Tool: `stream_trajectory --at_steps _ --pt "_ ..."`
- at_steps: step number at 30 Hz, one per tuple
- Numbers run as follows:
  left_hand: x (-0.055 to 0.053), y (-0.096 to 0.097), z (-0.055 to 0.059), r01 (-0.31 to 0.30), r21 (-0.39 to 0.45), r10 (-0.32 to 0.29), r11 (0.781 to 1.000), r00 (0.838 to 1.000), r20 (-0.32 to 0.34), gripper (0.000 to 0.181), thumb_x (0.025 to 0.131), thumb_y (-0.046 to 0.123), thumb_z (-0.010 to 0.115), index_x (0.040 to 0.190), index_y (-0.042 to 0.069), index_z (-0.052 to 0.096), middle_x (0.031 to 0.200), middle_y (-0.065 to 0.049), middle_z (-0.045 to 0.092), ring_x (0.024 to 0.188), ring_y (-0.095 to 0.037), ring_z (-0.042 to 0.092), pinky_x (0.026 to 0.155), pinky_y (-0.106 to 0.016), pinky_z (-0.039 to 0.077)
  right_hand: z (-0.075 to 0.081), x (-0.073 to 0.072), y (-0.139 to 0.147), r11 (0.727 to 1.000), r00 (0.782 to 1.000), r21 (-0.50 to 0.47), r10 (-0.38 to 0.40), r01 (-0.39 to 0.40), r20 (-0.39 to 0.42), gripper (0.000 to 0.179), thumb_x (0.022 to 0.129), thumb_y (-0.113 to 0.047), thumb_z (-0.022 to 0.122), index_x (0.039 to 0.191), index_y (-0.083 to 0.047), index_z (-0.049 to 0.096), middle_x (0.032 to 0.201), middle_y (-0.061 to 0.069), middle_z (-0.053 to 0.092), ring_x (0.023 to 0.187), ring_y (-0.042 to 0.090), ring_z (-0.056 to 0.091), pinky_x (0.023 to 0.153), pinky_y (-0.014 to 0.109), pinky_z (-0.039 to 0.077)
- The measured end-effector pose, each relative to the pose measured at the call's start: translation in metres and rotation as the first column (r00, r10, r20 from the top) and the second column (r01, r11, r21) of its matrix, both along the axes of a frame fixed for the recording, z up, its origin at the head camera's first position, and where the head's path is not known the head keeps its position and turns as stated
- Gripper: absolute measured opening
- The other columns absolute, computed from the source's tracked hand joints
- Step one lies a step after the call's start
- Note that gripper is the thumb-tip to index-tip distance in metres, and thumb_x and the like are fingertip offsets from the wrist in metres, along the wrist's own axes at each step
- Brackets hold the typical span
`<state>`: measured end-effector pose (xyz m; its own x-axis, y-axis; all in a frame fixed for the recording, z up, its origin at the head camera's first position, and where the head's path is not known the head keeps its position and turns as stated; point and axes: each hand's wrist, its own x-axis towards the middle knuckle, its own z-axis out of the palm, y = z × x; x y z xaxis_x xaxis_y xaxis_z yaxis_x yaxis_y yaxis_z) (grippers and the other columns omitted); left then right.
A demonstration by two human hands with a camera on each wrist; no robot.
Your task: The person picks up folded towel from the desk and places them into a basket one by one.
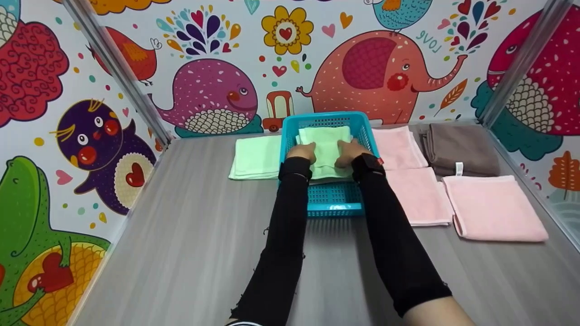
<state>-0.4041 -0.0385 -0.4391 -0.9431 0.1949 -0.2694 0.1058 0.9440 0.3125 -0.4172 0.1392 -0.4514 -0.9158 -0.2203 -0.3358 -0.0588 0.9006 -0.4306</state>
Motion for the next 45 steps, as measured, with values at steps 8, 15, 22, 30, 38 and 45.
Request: stream_trajectory --at_steps 8,15,22,30,38,45 --pt "0.001 0.004 0.025 0.006 -0.103 -0.017 0.995 0.995 -0.101 0.048 0.107 0.008 0.05 0.153 0.021 0.054 0.155 -0.006 0.054 0.138 -0.032 0.054 0.112 -0.047 0.047 0.014 0.0 0.001 0.999 0.999 0.024 0.028 -0.027 -0.036 0.087 0.089 -0.009 0.064 0.166 -0.009 0.023 0.163 0.031 0.031 0.145 0.044 0.036 0.108 0.053 0.041" --pt "-0.005 0.004 0.067 -0.009 -0.076 -0.014 0.997 0.954 -0.298 0.046 0.106 0.017 0.054 0.149 0.03 0.058 0.153 -0.006 0.053 0.126 -0.03 0.059 0.098 -0.046 0.053 0.054 0.006 0.01 0.994 0.978 0.059 0.1 -0.09 -0.185 0.078 0.096 -0.017 0.065 0.164 -0.007 0.028 0.162 0.03 0.033 0.15 0.046 0.033 0.118 0.061 0.034" --pt "0.003 -0.036 0.094 0.055 0.135 0.0 0.989 0.926 -0.378 0.046 0.106 0.027 0.058 0.152 0.027 0.053 0.156 -0.007 0.051 0.134 -0.029 0.056 0.103 -0.047 0.052 0.08 0.028 0.047 0.968 0.95 -0.228 0.033 -0.108 -0.31 0.082 0.102 -0.022 0.065 0.168 -0.015 0.016 0.16 0.027 0.039 0.145 0.046 0.04 0.114 0.064 0.038" --pt "-0.005 -0.129 0.047 -0.148 0.132 0.186 0.98 0.916 -0.356 0.05 0.104 0.018 0.056 0.154 0.015 0.05 0.156 -0.015 0.05 0.141 -0.037 0.05 0.113 -0.056 0.042 0.034 0.072 0.094 0.866 0.926 -0.49 -0.102 -0.098 -0.364 0.082 0.101 -0.024 0.068 0.167 -0.014 0.02 0.152 0.029 0.044 0.13 0.047 0.051 0.108 0.062 0.044" --pt "0.009 -0.182 -0.032 -0.313 0.084 0.322 0.946 0.934 -0.152 0.069 0.102 0.04 0.062 0.162 0.018 0.036 0.164 -0.025 0.034 0.144 -0.053 0.038 0.117 -0.065 0.032 0.0 0.081 0.095 0.9 0.959 -0.433 -0.168 0.055 -0.227 0.083 0.101 -0.028 0.067 0.165 -0.004 0.02 0.138 0.032 0.048 0.11 0.042 0.059 0.091 0.048 0.054" --pt "0.006 -0.187 -0.059 -0.321 0.108 0.332 0.941 0.938 -0.099 0.061 0.1 0.044 0.06 0.157 0.026 0.047 0.162 -0.024 0.039 0.146 -0.052 0.033 0.116 -0.066 0.031 -0.006 0.075 0.09 0.89 0.963 -0.453 -0.161 0.047 -0.215 0.077 0.1 -0.013 0.061 0.165 -0.006 0.021 0.112 0.026 0.055 0.088 0.029 0.057 0.069 0.029 0.052"
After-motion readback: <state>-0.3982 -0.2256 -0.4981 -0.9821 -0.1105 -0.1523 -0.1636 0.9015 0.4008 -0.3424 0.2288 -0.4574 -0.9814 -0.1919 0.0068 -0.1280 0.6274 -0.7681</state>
